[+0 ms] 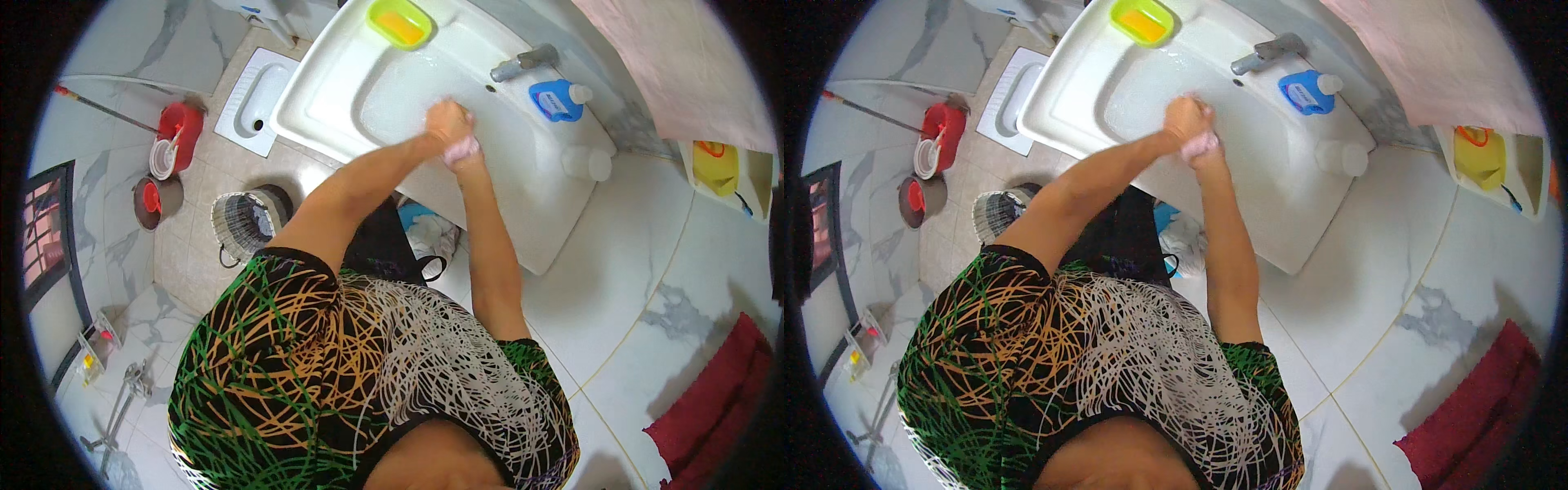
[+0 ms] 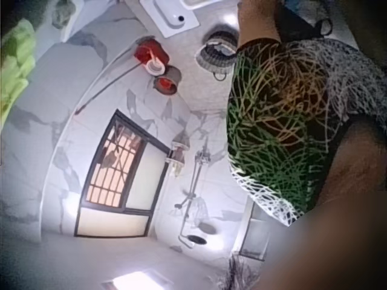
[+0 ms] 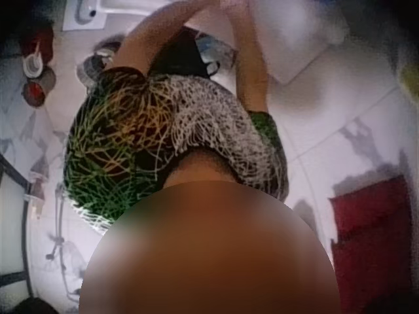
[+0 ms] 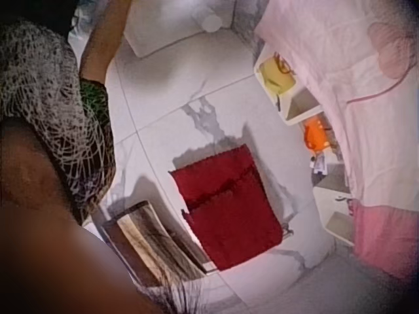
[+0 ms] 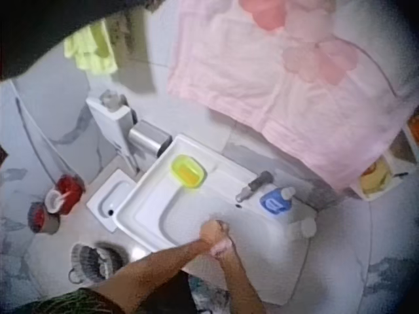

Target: The person picks up a pink garment from a bucket, places it in a sink with water, and washes it by hand. They scrub the fabric against itself and rinse it in the water.

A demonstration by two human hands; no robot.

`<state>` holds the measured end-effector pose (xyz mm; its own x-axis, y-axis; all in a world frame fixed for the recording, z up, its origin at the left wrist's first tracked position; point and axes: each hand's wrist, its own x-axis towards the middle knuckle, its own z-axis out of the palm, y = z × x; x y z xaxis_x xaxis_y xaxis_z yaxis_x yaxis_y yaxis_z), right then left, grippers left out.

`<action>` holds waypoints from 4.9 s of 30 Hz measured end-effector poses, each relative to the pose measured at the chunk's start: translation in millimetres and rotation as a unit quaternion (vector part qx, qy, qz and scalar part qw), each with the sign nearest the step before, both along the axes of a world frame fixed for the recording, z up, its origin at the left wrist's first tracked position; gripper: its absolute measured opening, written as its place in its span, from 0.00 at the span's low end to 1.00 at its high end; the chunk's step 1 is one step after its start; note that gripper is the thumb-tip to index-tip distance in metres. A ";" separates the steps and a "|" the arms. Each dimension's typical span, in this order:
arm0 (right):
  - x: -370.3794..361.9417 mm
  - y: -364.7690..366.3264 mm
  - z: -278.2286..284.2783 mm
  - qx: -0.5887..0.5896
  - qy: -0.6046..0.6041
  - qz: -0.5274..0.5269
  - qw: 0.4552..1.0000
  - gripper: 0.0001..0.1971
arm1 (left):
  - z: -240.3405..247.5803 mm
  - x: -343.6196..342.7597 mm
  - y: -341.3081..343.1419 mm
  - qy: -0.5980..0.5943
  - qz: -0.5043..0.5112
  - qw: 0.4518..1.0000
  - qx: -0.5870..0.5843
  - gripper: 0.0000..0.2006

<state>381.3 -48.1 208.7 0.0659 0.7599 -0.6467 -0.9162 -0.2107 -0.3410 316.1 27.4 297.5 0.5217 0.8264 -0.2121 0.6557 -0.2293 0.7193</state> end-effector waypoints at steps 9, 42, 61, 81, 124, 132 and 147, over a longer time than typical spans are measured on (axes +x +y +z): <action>11.5 4.1 -13.7 0.320 0.177 0.096 0.926 0.21 | 12.8 -17.8 -44.4 -0.129 -0.088 0.987 0.041 0.14; 29.5 15.4 126.2 -0.028 -0.056 -0.030 0.998 0.25 | 46.1 -1.2 -35.8 -0.224 -0.119 0.964 0.076 0.05; 3.6 21.4 108.5 0.039 -0.007 -0.004 0.999 0.20 | 8.7 -39.0 74.7 0.047 -0.043 0.984 0.164 0.20; 84.7 21.3 75.5 -0.268 -0.841 0.285 0.373 0.38 | 5.3 7.3 77.4 0.238 -0.360 0.898 0.084 0.52; 83.5 -16.6 99.8 -0.018 0.732 -0.124 0.670 0.33 | 92.0 5.2 114.2 -0.260 -0.117 0.776 -0.563 0.26; 27.9 15.9 153.8 0.181 0.238 -0.026 0.954 0.26 | 1.0 -16.7 69.8 -0.461 -0.039 0.534 -0.708 0.33; -25.6 20.8 200.8 0.192 -0.072 -0.079 0.976 0.37 | 29.7 -12.6 23.2 -0.669 -0.011 0.367 -0.647 0.29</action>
